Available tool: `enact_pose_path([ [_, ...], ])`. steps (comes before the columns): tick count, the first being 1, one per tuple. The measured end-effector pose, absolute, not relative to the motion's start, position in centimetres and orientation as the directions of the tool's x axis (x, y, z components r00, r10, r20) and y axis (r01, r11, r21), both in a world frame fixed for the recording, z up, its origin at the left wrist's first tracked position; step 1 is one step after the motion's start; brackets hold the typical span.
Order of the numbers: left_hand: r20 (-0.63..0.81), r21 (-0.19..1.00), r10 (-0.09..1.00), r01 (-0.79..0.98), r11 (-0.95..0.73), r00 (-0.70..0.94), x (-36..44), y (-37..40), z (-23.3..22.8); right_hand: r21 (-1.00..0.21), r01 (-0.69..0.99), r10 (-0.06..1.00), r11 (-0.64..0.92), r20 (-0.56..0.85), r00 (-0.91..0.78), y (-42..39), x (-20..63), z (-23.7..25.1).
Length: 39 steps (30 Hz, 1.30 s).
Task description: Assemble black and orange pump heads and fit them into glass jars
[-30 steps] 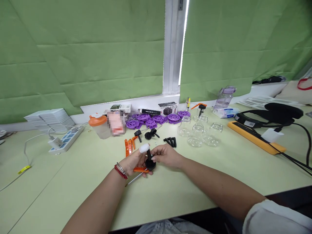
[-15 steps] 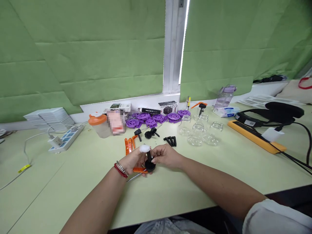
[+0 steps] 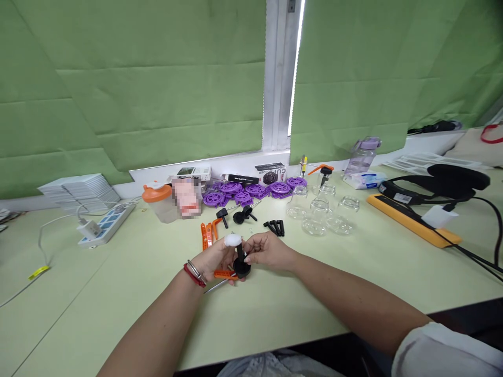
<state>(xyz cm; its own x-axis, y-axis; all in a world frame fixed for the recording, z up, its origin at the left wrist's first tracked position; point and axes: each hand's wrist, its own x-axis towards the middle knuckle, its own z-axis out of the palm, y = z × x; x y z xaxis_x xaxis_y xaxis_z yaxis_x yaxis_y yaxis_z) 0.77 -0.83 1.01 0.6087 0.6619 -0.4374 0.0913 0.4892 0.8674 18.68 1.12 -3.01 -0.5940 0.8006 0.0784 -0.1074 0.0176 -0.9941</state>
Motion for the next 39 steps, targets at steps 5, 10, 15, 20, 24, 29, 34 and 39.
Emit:
enact_pose_path([
  [5,-0.434,0.871,0.664,0.093,0.483,0.609,0.68,-0.85,0.95,-0.993,-0.118,0.805,0.007,0.075,-0.589,1.04,18.62,-2.86],
  [10,-0.442,0.868,0.662,0.101,0.487,0.606,0.61,-0.89,0.93,-0.992,-0.122,0.791,-0.011,0.066,-0.608,1.04,18.54,-2.86],
  [15,-0.436,0.869,0.662,0.095,0.486,0.610,0.52,-0.73,0.64,-0.992,-0.125,0.770,-0.005,0.076,-0.633,1.00,18.67,-2.60],
  [20,-0.429,0.868,0.665,0.074,0.491,0.611,0.50,-0.78,0.68,-0.992,-0.126,0.764,-0.015,0.070,-0.641,0.87,18.85,-2.14],
  [24,-0.426,0.868,0.666,0.071,0.491,0.613,0.57,-0.85,0.85,-0.991,-0.134,0.758,-0.025,0.069,-0.649,0.87,18.91,-2.13],
  [29,-0.439,0.864,0.654,0.089,0.496,0.616,0.60,-0.77,0.91,-0.989,-0.141,0.770,-0.032,0.066,-0.635,1.03,19.02,-2.46],
  [34,-0.438,0.863,0.644,0.093,0.497,0.627,0.41,-0.51,0.49,-0.995,-0.101,0.741,-0.009,0.061,-0.668,1.22,19.25,-2.48],
  [39,-0.407,0.874,0.650,0.066,0.482,0.642,0.28,-0.41,0.26,-0.996,-0.091,0.733,0.004,0.065,-0.677,1.22,19.29,-2.31],
])
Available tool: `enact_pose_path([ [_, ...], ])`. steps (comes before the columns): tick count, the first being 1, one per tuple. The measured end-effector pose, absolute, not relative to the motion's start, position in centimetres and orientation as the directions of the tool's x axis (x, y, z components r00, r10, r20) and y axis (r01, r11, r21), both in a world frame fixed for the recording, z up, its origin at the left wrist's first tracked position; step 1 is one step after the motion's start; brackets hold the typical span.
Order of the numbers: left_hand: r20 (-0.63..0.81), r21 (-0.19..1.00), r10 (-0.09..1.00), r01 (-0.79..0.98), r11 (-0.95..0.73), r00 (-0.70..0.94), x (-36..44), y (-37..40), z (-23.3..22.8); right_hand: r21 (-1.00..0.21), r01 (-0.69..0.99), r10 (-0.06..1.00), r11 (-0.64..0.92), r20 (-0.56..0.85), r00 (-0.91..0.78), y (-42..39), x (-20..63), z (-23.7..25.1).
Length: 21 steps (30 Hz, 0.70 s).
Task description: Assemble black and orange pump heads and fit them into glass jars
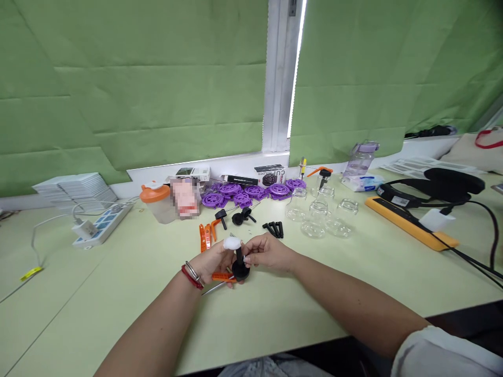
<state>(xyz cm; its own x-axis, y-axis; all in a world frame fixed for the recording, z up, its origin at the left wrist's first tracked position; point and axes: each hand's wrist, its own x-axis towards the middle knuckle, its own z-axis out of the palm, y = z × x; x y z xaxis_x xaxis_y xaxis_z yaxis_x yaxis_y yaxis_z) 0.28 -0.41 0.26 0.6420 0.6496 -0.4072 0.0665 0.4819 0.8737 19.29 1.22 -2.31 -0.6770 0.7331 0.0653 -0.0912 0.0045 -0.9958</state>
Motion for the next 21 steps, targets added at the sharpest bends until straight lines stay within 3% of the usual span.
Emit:
enact_pose_path([
  [16,-0.404,0.876,0.670,0.051,0.480,0.623,0.6,-0.7,0.7,-0.992,-0.129,0.756,-0.011,0.076,-0.650,1.0,19.0,-2.2],
  [21,-0.298,0.896,0.789,-0.127,0.425,0.537,0.5,-1.1,1.4,-0.973,-0.211,0.859,0.095,0.188,-0.477,1.1,18.9,-1.6],
])
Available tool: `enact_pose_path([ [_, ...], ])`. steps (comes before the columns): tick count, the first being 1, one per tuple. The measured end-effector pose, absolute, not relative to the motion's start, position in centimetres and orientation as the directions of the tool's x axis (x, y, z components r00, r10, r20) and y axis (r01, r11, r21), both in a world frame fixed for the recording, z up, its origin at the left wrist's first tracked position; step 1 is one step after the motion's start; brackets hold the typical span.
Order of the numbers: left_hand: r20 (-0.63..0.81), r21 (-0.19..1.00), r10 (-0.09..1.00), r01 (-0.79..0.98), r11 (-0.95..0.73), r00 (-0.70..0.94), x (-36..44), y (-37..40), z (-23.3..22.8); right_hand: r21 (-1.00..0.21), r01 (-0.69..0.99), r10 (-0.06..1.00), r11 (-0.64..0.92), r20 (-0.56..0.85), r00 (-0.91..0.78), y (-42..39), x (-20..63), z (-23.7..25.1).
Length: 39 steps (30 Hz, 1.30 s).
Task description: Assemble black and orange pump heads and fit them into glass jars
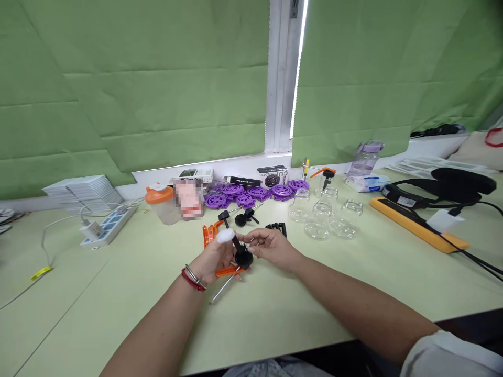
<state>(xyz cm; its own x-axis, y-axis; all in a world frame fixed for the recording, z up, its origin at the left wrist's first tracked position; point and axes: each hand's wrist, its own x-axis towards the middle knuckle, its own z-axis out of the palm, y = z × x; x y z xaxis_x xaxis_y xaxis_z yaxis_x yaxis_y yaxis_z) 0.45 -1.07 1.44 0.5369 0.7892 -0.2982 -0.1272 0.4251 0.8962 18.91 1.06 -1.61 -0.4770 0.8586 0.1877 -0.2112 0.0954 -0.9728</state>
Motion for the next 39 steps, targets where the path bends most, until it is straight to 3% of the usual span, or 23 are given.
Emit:
enact_pose_path([
  [4,-0.092,0.897,0.889,-0.349,0.270,0.449,0.7,-1.3,1.6,-0.967,-0.207,0.897,0.150,0.221,-0.382,1.5,19.5,-1.4],
  [8,0.146,0.854,0.946,-0.519,0.026,0.288,1.6,-1.8,1.5,-0.989,-0.131,0.851,0.062,0.121,-0.511,1.4,19.9,-1.4],
  [12,0.391,0.789,0.913,-0.554,-0.266,0.117,2.3,-2.1,0.9,-1.000,0.002,0.741,0.030,0.021,-0.671,1.0,19.8,-1.7],
  [15,0.470,0.780,0.880,-0.498,-0.379,0.068,2.6,-2.3,0.3,-0.999,0.027,0.698,0.029,0.001,-0.716,0.9,19.5,-2.0],
  [21,0.519,0.845,0.840,-0.244,-0.476,0.160,2.7,-2.2,-0.2,-0.990,-0.123,0.758,-0.069,0.028,-0.652,1.2,19.3,-2.0],
  [25,0.488,0.867,0.854,-0.213,-0.450,0.182,2.5,-1.8,0.0,-0.998,-0.064,0.865,0.019,0.048,-0.499,1.6,19.6,-1.8],
  [27,0.416,0.895,0.902,-0.228,-0.383,0.116,2.2,-1.6,0.3,-0.986,0.055,0.903,0.155,0.119,-0.414,1.8,19.9,-1.8],
  [29,0.333,0.926,0.941,-0.207,-0.315,0.059,2.0,-1.5,0.4,-0.893,0.245,0.882,0.378,0.267,-0.388,1.9,20.2,-1.7],
  [31,0.238,0.967,0.968,-0.112,-0.229,0.073,1.9,-1.4,0.4,-0.684,0.429,0.798,0.590,0.411,-0.441,1.9,20.4,-1.7],
  [34,0.057,0.993,0.989,0.095,-0.071,0.140,1.8,-1.2,0.2,-0.410,0.574,0.704,0.709,0.456,-0.544,1.8,20.3,-1.9],
  [36,0.023,0.982,0.991,0.181,-0.047,0.133,1.6,-0.9,0.3,-0.385,0.598,0.709,0.703,0.448,-0.544,1.7,20.1,-2.2],
  [39,0.155,0.964,0.986,0.228,-0.138,-0.060,-0.1,0.4,0.9,-0.483,0.591,0.763,0.646,0.440,-0.474,1.9,20.1,-2.5],
])
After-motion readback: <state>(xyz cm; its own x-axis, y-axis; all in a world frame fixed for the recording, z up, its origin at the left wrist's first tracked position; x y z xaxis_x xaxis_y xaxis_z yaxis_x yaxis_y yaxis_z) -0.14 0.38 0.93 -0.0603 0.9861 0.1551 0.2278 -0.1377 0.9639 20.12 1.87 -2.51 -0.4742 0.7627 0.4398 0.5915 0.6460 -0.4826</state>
